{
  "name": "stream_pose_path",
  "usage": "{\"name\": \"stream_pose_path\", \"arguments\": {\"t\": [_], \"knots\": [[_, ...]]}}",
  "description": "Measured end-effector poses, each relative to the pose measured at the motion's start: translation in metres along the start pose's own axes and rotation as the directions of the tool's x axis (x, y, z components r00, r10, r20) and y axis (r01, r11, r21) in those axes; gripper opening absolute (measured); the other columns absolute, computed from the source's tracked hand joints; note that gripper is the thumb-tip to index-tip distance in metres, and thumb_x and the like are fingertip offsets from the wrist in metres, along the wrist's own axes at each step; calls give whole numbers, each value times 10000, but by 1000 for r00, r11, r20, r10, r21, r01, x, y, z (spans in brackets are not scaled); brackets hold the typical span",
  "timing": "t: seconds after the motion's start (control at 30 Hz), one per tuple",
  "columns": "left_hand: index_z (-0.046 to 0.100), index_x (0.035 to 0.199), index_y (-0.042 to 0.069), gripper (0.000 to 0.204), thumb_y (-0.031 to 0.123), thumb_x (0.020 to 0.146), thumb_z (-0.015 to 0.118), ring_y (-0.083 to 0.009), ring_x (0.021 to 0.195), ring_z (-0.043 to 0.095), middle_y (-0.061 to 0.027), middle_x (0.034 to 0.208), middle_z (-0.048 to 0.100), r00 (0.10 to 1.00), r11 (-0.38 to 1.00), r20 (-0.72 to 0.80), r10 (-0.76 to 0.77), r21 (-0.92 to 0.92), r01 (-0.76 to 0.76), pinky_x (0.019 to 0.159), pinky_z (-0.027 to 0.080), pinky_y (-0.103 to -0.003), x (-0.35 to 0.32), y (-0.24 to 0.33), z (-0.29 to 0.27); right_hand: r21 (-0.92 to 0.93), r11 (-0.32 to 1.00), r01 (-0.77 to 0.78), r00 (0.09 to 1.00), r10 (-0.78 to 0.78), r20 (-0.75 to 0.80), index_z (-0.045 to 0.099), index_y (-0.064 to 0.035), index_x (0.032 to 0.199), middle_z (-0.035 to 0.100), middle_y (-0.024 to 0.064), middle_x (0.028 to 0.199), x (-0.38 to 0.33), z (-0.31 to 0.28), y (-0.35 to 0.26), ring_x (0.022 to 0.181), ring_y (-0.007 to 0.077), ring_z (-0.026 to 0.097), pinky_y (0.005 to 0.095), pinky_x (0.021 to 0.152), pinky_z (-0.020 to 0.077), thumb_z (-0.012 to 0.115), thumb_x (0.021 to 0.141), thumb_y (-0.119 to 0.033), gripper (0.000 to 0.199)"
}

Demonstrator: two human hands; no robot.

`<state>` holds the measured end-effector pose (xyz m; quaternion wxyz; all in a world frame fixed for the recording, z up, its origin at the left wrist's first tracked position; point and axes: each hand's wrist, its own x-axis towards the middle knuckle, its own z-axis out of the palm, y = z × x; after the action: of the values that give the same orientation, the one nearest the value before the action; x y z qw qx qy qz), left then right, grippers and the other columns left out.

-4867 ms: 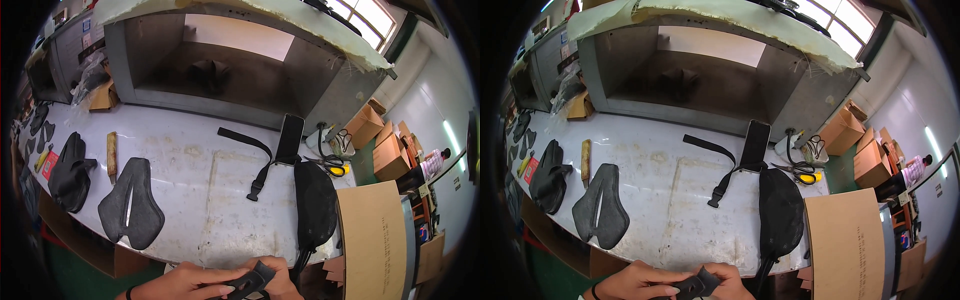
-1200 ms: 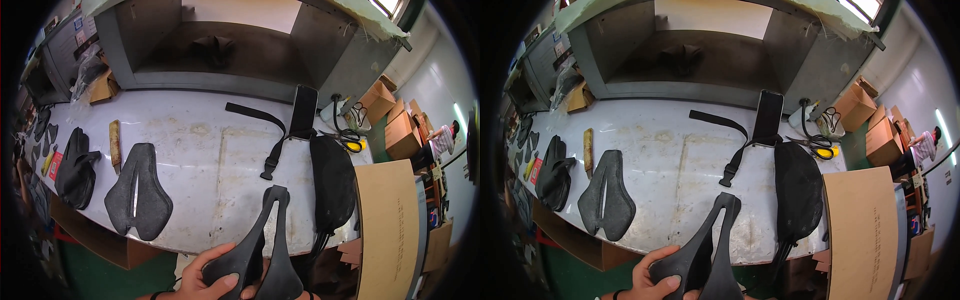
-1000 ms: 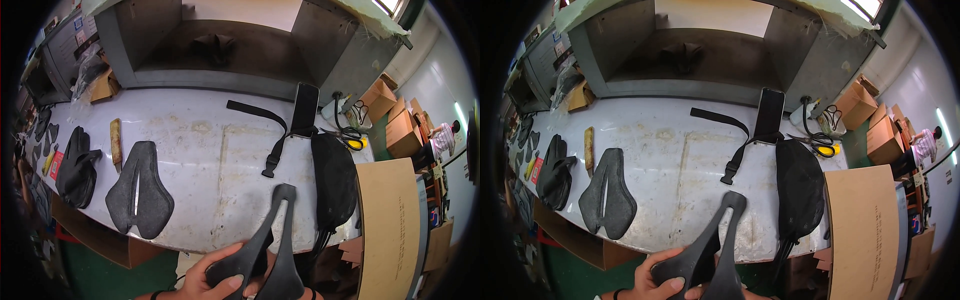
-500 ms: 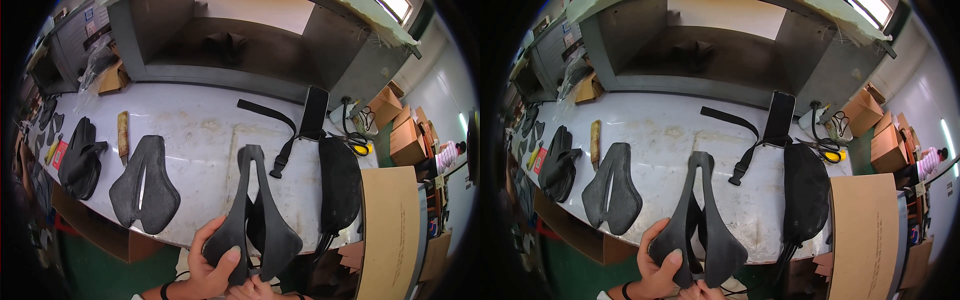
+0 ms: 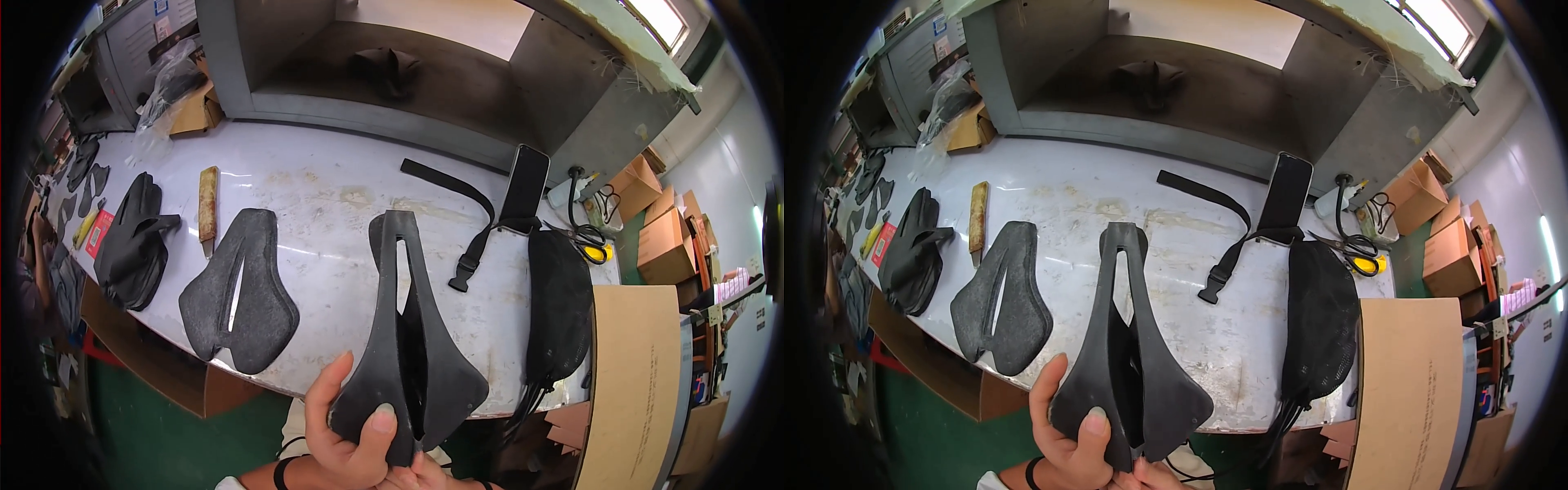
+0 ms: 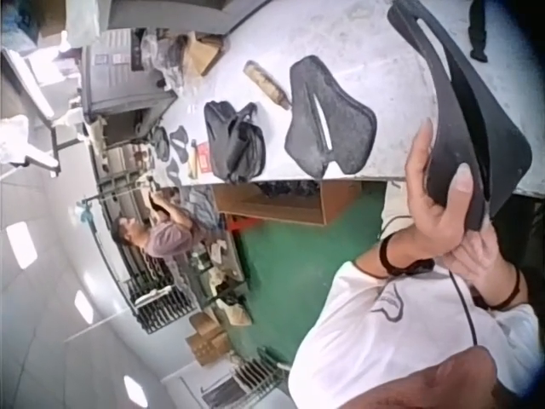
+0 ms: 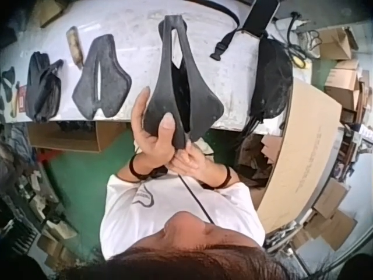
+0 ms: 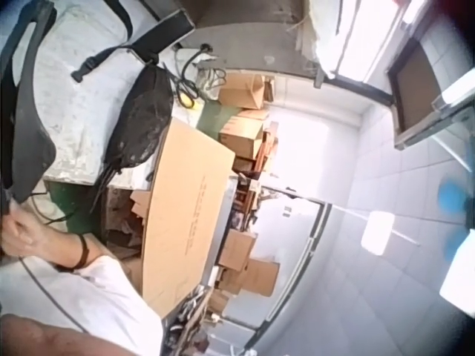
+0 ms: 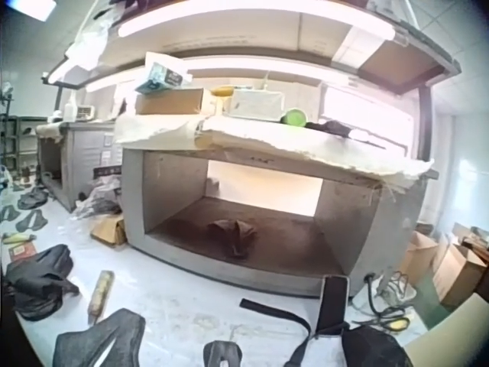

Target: The person handles bicycle saddle components by hand at a workbench, walks over to a shelving rack to retrieve a board holding bicycle saddle bases, brings the board to the workstation, and continues fitting the saddle covers onto the bases.

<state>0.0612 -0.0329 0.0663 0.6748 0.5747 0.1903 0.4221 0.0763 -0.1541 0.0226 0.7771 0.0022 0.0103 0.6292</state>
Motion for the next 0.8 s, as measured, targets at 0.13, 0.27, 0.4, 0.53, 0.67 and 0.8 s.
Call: {"name": "stream_pose_path", "arguments": {"t": [0.13, 0.27, 0.4, 0.53, 0.67, 0.8], "knots": [[345, 1417, -74, 575, 108, 939, 608, -179, 972, 591, -180, 1214, 566, 989, 967, 59, 138, 206, -148, 863, 472, -272, -6, 2, -7, -265, 960, -86, 980, 130, 153, 590, -73, 695, 466, -16, 438, -1, -20, -12, 334, 112, 402, 246, 366, 320, 442, 1022, -466, 533], [356, 1408, -65, 557, 120, 945, 604, -175, 974, 588, -170, 1198, 577, 983, 969, 0, 183, 169, -180, 847, 484, -288, -8, -4, -1, -541, 841, 10, 971, -138, -197, 589, -48, 623, 495, 26, 448, -9, -22, 1, 344, 125, 426, 247, 363, 325, 445, 1002, -520, 623], [418, 1356, -52, 466, 109, 955, 595, -133, 943, 577, -133, 1181, 581, 999, 999, -32, 14, 33, -13, 808, 478, -263, 14, -1, 4, -645, 765, -2, 845, -343, -410, 605, -14, 601, 518, 58, 466, -1, 13, -4, 358, 134, 441, 245, 367, 326, 450, 992, -547, 679], [350, 1400, -65, 521, 87, 950, 564, -159, 1108, 533, -161, 1288, 506, 981, 984, 85, -175, -18, 177, 945, 449, -295, 27, -2, -8, -937, 190, 293, 761, -640, 108, 610, 91, 959, 594, 178, 840, -9, 12, -14, 489, 154, 500, 262, 444, 389, 490, 995, -496, 601], [349, 1402, -70, 520, 98, 957, 560, -175, 1139, 520, -169, 1299, 501, 970, 977, 115, -213, 15, 212, 967, 437, -296, 28, -1, -8, -926, -145, 348, 766, -525, 370, 283, 69, 1482, 246, 331, 1515, 6, 29, -24, 829, 273, 649, 312, 565, 488, 560, 925, -577, 897], [390, 1392, -54, 549, 73, 905, 609, -160, 1114, 545, -142, 1277, 534, 978, 978, 27, -208, -3, 208, 979, 426, -289, 25, 0, -2, -677, -684, 270, 902, -65, 426, 72, 44, 1546, 9, 391, 1554, 16, 36, -38, 939, 438, 615, 372, 649, 498, 544, 873, -680, 1096]]}}
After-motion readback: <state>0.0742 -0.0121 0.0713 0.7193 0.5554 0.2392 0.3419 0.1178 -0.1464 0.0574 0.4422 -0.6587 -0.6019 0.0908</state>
